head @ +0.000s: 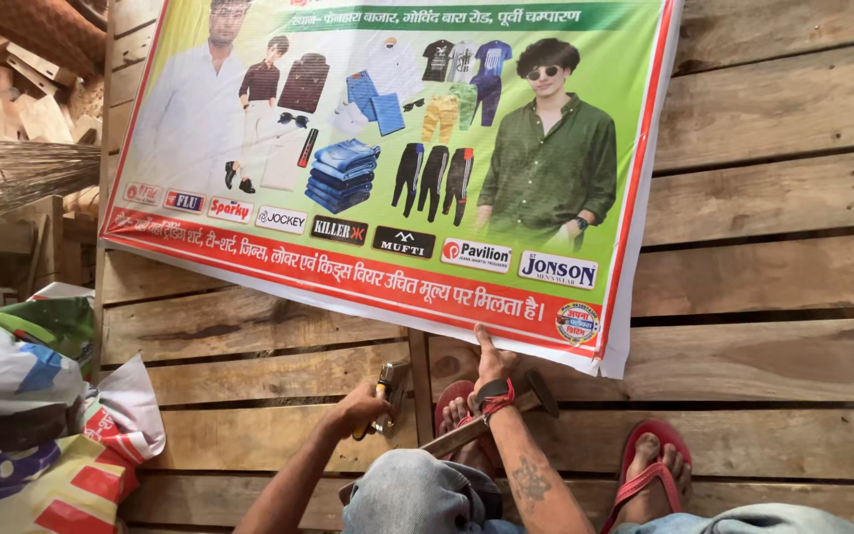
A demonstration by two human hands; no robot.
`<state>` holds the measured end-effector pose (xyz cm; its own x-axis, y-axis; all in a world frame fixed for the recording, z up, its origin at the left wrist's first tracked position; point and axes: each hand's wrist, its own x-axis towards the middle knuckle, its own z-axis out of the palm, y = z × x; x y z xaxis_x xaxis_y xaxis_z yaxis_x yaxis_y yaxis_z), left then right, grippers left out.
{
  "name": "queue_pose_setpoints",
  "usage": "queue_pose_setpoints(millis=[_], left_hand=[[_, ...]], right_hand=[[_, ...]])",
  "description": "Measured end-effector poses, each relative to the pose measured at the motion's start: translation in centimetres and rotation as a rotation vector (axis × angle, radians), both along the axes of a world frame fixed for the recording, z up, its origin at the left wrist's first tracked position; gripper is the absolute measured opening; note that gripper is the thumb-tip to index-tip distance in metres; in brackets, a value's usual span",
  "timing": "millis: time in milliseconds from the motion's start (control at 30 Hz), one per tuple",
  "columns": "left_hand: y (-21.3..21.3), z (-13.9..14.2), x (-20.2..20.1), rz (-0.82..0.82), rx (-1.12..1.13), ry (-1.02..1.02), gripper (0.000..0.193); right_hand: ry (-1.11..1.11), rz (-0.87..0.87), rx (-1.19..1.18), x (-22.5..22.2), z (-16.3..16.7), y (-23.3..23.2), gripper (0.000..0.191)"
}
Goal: The person attaches a large printed banner to a wooden wall using a staple gun and a hammer. They smooth the banner edges, drive staples along the bottom and side edges, and hammer them flush to secure the banner in place.
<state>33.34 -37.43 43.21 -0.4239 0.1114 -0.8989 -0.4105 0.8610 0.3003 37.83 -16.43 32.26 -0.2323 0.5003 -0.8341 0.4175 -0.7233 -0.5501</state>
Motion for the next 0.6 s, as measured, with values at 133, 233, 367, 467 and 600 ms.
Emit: queue_pose_setpoints(millis=[133,233,367,467,600], left_hand=[[-1.0,-0.8,-0.7,0.079,0.165,-0.106,0.019],[-1.6,-3.1,-0.4,0.049,0.105,0.028,0.018],[-1.7,-5.9,1.0,0.032,-0.141,0.178,0.022],[-1.7,-6.4,2.1,0.117,0.097,0.096,0.026],[0.7,-5.0,1.9,0.107,0.245,0.157,0.041]], right_hand=[[0.135,-0.062,0.073,-0.3,0.5,-0.3,0.04],[0.28,-0.194,0.107,-0.6,0.6,-0.7,0.043],[0.472,-0.293,-0.116,-0.6,-0.5,-1.5,0.044],[0.248,-0.189,0.123,0.0,-1.2,-2.1,0.033],[0.226,-0.158,0.132,0.5,-1.0,-2.3,0.037]])
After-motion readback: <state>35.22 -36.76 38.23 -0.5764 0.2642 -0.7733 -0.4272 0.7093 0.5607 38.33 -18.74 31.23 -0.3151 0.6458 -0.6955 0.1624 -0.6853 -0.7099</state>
